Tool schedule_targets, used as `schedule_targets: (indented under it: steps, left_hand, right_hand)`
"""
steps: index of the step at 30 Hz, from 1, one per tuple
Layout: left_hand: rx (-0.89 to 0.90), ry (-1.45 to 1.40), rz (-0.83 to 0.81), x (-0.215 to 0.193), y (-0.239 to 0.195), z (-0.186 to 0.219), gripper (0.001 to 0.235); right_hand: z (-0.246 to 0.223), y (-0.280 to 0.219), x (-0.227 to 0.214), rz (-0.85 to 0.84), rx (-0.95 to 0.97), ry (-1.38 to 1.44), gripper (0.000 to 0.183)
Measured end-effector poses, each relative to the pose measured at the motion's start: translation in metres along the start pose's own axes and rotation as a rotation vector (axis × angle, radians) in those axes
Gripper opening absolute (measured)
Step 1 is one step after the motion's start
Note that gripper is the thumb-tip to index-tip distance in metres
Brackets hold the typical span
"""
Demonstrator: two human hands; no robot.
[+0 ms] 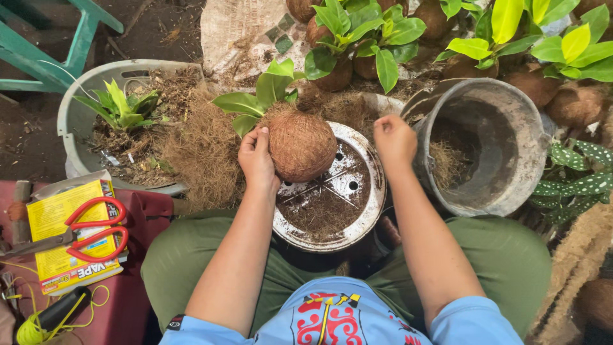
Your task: The person wraps a small potted plant in coco fiber by hand, repeatedly adjusting and pressing the fiber around the coconut shell base. The person rotates the plant to cover all sides and tucks loose strands into the base.
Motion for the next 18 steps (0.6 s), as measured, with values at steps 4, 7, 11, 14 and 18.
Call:
schedule_targets:
  steps: [4, 7, 11, 14, 18]
  left_hand:
    - [-0.021, -0.007, 0.013, 0.003, 0.001, -0.001, 0.011]
    - [-0.007, -0.022, 0.024, 0.005, 0.000, 0.000, 0.010]
    - [0.003, -0.018, 0.040, 0.008, -0.003, 0.000, 0.012]
    - [0.016, 0.002, 0.049, 0.010, -0.004, 0.004, 0.012]
    - [0.036, 0.084, 0.052, 0.013, -0.005, 0.005, 0.015]
  right_hand:
    - [-0.032, -0.038, 0.016, -0.006, -0.332, -0.208, 0.004]
    - [-0.049, -0.068, 0.029, -0.059, -0.475, -0.248, 0.012]
    - [-0.055, -0.089, 0.031, -0.111, -0.495, -0.139, 0.016]
    - [-0.055, -0.100, 0.028, -0.134, -0.464, -0.125, 0.014]
    - [-0.063, -0.122, 0.023, -0.244, -0.440, -0.192, 0.016]
Point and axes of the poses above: each hand's wrist, its own y-axis towards the middle knuckle, its own x-axis out of the palm, z = x × y, the point moved 2 cm from there along y, towards the middle knuckle, and after that the axes turned 7 degrees about -z, right-handed, at the moved point
